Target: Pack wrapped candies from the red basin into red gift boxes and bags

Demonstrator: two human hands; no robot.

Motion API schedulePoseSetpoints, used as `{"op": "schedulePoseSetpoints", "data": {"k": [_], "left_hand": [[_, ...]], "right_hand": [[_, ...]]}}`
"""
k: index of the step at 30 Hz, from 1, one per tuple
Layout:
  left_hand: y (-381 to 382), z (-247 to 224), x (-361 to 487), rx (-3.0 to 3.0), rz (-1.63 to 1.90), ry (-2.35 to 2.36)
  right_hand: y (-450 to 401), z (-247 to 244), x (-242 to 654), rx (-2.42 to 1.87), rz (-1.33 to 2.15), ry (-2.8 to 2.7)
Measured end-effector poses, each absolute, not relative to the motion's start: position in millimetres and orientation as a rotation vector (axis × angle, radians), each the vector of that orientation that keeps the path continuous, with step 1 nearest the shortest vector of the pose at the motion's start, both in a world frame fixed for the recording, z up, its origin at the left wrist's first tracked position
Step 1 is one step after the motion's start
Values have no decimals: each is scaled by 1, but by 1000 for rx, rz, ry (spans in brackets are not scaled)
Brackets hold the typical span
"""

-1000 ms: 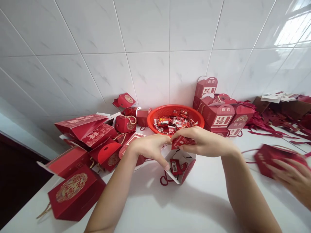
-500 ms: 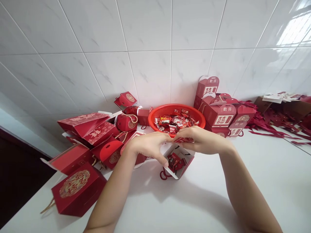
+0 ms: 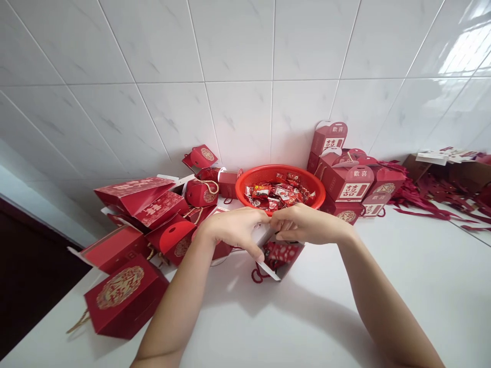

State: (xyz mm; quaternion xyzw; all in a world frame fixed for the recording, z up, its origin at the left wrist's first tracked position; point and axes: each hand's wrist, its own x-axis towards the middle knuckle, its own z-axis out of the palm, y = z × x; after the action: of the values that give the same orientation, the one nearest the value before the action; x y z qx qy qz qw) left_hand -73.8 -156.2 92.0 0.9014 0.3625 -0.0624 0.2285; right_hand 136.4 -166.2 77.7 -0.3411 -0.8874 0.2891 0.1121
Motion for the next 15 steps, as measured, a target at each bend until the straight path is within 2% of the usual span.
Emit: {"op": "schedulePoseSetpoints", "data": {"k": [8,15], "left_hand": [[-157,93,-74,2514,-168,997],[-164,97,-80,2539,-123,1049]], "right_hand": [[-167,79,140,-1110,755,-2630],[-170,83,156,-1270,469,-2548]]}}
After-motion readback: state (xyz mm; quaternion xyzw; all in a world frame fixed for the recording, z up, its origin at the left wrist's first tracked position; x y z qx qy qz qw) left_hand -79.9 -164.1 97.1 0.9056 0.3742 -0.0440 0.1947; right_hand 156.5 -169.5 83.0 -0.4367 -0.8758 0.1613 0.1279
